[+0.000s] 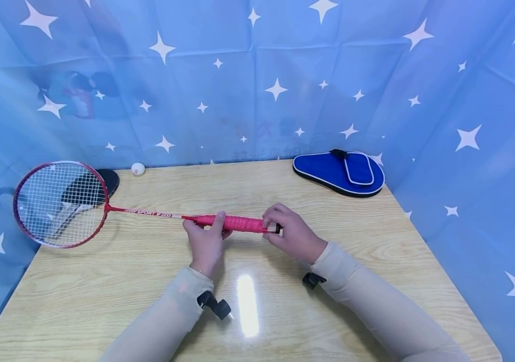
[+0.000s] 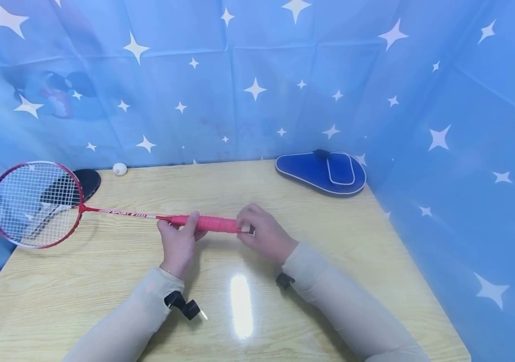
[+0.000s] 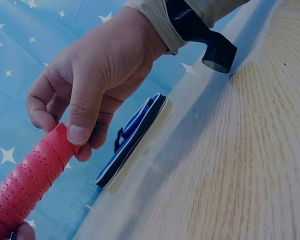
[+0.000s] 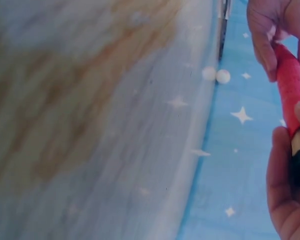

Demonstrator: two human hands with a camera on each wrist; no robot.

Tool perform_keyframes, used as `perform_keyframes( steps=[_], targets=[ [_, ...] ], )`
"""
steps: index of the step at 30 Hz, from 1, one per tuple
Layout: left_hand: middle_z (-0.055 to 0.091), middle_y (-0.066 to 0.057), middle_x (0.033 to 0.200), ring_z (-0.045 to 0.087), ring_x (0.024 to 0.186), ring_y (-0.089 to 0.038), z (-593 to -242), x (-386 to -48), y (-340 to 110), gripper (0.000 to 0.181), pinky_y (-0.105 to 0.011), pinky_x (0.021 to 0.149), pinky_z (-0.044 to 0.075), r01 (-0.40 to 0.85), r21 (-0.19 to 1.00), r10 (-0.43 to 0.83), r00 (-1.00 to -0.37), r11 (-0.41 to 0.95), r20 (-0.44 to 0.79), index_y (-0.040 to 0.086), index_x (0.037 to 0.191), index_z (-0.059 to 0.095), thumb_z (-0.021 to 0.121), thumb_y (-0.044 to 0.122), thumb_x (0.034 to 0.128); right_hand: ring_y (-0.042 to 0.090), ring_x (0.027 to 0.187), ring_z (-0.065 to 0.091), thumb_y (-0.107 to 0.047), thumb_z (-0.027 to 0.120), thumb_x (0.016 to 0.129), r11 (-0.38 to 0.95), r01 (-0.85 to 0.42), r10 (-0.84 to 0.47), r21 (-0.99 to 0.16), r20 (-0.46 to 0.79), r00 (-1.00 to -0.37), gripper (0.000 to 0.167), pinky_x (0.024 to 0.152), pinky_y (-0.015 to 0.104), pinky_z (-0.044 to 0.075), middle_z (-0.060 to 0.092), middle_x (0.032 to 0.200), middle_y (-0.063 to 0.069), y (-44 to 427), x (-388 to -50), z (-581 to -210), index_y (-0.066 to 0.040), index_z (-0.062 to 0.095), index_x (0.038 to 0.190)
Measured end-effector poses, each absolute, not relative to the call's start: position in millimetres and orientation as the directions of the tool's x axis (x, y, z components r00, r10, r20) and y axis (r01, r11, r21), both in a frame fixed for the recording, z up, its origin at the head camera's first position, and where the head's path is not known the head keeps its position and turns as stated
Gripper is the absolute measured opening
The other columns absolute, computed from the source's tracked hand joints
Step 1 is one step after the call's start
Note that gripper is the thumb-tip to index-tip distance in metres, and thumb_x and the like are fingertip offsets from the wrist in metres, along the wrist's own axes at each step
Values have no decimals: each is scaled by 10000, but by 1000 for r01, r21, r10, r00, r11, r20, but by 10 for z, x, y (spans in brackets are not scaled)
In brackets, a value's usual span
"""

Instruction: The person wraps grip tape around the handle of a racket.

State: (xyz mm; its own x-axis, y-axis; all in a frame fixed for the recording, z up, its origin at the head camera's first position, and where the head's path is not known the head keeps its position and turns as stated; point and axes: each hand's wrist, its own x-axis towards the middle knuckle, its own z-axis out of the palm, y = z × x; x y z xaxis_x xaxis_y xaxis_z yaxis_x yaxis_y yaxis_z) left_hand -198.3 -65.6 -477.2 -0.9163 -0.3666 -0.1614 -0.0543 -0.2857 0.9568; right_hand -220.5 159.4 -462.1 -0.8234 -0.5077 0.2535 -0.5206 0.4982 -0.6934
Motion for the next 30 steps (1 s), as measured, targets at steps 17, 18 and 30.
perform_keyframes(
  steps=[17,18,30],
  targets=[
    [519,-147,1200,737,846,-207,-4761,-2003,-674,712,-345,773,658,-115,948,-355,-908,-297,-222,59,1468,222,742,200,1003,172,965,634,-15,829,884,515,-600,-531,-613,321,-784,226,753,269,591,627,1158,27,1568,-2183,-4592,-192,691,870],
    [517,-147,1200,737,846,-206,-4758,-2002,-674,708,-343,772,658,-119,948,-355,-908,-294,-224,62,1467,223,741,200,1004,170,965,637,-18,829,887,516,-607,-536,-604,326,-779,218,767,272,595,629,1155,27,1571,-2181,-4587,-190,696,872],
    [507,-155,1210,742,865,-206,-4757,-2001,-677,710,-348,777,658,-113,946,-354,-909,-304,-222,38,1481,211,727,168,1010,144,950,648,-79,846,892,522,-673,-575,-524,366,-731,128,779,271,600,661,1147,10,1612,-2174,-4522,-175,763,912]
  ],
)
